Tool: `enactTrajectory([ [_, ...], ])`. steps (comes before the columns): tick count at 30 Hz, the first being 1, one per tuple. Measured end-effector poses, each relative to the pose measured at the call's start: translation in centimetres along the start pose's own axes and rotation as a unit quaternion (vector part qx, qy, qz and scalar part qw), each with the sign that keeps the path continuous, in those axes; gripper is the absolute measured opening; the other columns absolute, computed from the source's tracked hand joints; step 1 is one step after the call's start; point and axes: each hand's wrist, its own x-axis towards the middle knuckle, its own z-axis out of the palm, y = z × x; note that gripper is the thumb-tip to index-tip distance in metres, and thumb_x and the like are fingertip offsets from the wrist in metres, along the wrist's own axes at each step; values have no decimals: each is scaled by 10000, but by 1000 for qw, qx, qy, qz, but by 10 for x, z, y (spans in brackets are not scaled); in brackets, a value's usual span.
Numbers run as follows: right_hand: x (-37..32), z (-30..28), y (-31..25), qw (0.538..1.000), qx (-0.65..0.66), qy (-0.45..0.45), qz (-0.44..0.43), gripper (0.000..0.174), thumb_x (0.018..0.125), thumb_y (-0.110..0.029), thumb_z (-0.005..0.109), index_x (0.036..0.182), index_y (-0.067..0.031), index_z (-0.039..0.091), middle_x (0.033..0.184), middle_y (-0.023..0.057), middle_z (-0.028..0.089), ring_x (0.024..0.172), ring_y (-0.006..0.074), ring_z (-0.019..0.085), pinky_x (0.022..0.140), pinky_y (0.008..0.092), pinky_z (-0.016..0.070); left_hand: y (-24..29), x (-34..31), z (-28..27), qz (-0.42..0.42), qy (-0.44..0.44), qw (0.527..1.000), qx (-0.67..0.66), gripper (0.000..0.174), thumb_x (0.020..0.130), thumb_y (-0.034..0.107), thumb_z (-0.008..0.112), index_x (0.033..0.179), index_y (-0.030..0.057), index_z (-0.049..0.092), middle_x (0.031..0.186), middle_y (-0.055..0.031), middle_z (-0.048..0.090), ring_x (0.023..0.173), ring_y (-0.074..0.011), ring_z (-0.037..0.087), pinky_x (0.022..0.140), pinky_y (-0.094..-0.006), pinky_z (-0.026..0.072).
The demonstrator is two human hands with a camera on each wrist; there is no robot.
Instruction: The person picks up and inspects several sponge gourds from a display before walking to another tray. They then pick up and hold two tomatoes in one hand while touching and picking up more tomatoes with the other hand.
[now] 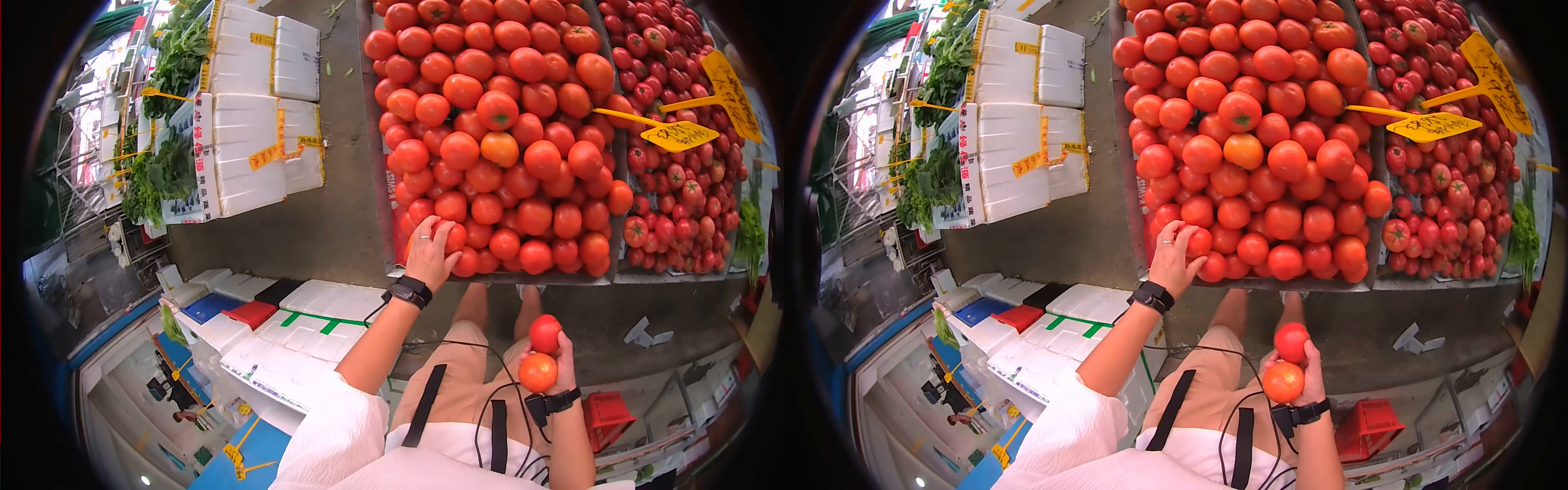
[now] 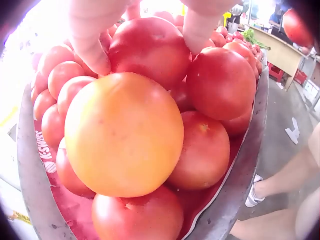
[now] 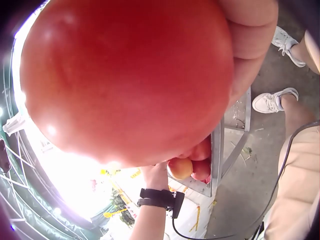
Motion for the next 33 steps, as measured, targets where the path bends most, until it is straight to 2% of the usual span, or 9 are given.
enactTrajectory([
  [3, -2, 6, -2, 1000, 12, -18, 12, 547, 919, -542, 532, 1066, -16, 578, 844, 146, 648, 743, 287, 675, 695, 399, 570, -3, -2, 0, -4, -27, 999, -32, 673, 723, 153, 801, 1314, 90, 485, 1341, -188, 417, 1255, -403, 423, 1061, -467, 387],
  [9, -1, 1, -4, 1000, 11, -16, 4, 560, 911, -551, 539, 1065, -14, 578, 846, 147, 648, 761, 286, 675, 719, 407, 565, 0, -10, -2, 28, -15, 999, -7, 740, 748, 195, 783, 1394, 87, 439, 1467, -203, 341, 1279, -419, 403, 1077, -481, 366],
  [15, -3, -6, -8, 999, 29, -18, 16, 560, 900, -545, 562, 1028, 0, 576, 815, 159, 643, 796, 299, 659, 709, 395, 554, 10, -18, 10, 3, 15, 1000, 26, 829, 766, 241, 770, 1468, 87, 357, 1510, -216, 297, 1287, -427, 401, 1095, -503, 324],
  [21, -3, -15, -12, 1000, 14, -12, -4, 550, 904, -534, 560, 1044, -2, 565, 813, 163, 640, 788, 298, 662, 706, 408, 556, 8, -8, 17, -73, 25, 997, 28, 818, 760, 290, 784, 1447, 85, 389, 1433, -183, 409, 1249, -377, 456, 1072, -488, 314],
  [24, -4, -16, -14, 1000, 19, 2, -6, 547, 903, -533, 561, 1043, -4, 565, 813, 159, 639, 785, 295, 666, 702, 404, 558, 8, 0, 13, -94, -8, 995, 25, 796, 746, 301, 797, 1414, 84, 423, 1366, -150, 472, 1234, -347, 477, 1058, -483, 308],
  [27, -9, -9, -19, 999, 39, -26, 12, 548, 899, -536, 566, 1053, -10, 563, 818, 153, 641, 781, 287, 671, 702, 393, 562, 15, 4, 3, -70, 52, 996, 28, 751, 726, 277, 815, 1352, 72, 455, 1314, -145, 507, 1184, -347, 513, 1016, -472, 364],
  [30, -5, -23, -15, 999, 32, -12, 5, 556, 895, -540, 573, 1065, -11, 560, 820, 148, 643, 775, 284, 673, 710, 389, 566, 11, 19, -3, -92, 138, 985, -46, 716, 720, 246, 823, 1310, 62, 463, 1278, -166, 527, 1138, -355, 542, 980, -453, 419],
  [31, -5, -25, -15, 1000, 27, -6, 1, 556, 895, -540, 574, 1066, -11, 559, 820, 147, 643, 773, 283, 673, 711, 389, 566, 9, 28, -6, -112, 151, 979, -80, 689, 719, 228, 826, 1277, 51, 462, 1251, -186, 540, 1119, -367, 556, 973, -437, 448],
  [33, -4, -27, -14, 1000, 15, 5, -9, 556, 896, -539, 576, 1069, -11, 558, 821, 144, 644, 770, 280, 673, 712, 388, 567, 3, 47, -9, -127, 154, 973, -114, 690, 725, 238, 823, 1278, 44, 459, 1263, -191, 528, 1153, -366, 540, 1002, -438, 434],
])
